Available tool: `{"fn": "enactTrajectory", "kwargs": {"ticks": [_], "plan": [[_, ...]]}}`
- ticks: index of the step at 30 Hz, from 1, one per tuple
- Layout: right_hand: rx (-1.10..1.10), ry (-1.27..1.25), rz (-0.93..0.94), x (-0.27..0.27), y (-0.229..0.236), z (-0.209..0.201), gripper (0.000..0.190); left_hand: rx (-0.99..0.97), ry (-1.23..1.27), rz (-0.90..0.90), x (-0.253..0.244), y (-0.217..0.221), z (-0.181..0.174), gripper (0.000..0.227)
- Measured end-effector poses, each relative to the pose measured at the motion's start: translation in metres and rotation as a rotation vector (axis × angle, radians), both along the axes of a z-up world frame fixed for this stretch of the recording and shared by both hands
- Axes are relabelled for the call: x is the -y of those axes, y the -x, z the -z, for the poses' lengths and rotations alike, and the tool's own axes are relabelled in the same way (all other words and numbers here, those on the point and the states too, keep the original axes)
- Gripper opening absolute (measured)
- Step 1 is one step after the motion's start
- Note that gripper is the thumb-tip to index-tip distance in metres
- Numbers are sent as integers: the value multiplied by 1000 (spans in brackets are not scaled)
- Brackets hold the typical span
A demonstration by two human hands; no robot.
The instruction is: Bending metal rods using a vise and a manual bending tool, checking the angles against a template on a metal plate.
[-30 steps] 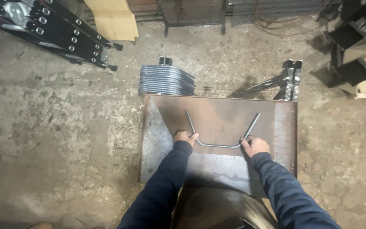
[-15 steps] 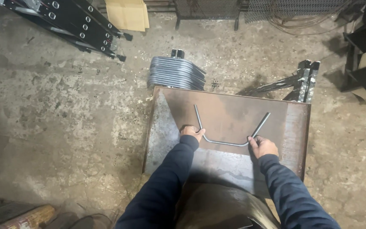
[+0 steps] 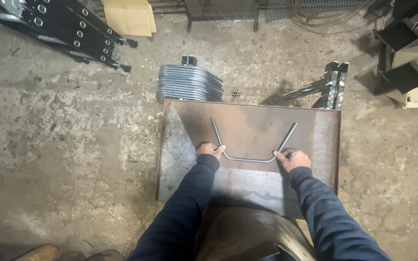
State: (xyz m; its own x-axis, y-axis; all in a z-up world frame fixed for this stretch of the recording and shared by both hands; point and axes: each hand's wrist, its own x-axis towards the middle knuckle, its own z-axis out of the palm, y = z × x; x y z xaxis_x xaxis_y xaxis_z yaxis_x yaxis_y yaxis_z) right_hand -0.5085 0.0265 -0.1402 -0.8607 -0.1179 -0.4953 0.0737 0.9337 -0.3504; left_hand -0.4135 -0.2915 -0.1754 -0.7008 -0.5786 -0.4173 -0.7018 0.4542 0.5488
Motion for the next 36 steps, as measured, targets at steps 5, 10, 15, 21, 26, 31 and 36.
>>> {"fn": "enactTrajectory", "kwargs": {"ticks": [5,10,15,21,26,31,36], "plan": [[21,47,73,5,10,-29,57,-9,25,37,-2,2,-8,48],[21,-50,17,14,15,-38,55,34,80,94,-6,9,-26,48],[9,-85,-94,6,2,-22,52,121,156,191,-8,-2,-5,45],[153,-58,-124,-32,-115,-32,47,45,-3,267,-24,-128,-11,45],[181,100,73,-57,-161,-5,44,106,-138,300,-27,-171,5,45],[208,103,251,-55,-163,-6,47,225,-235,292,-23,-153,-36,47],[242,23,224,-55,-160,-13,54,163,-84,427,-14,-141,-49,51]]}}
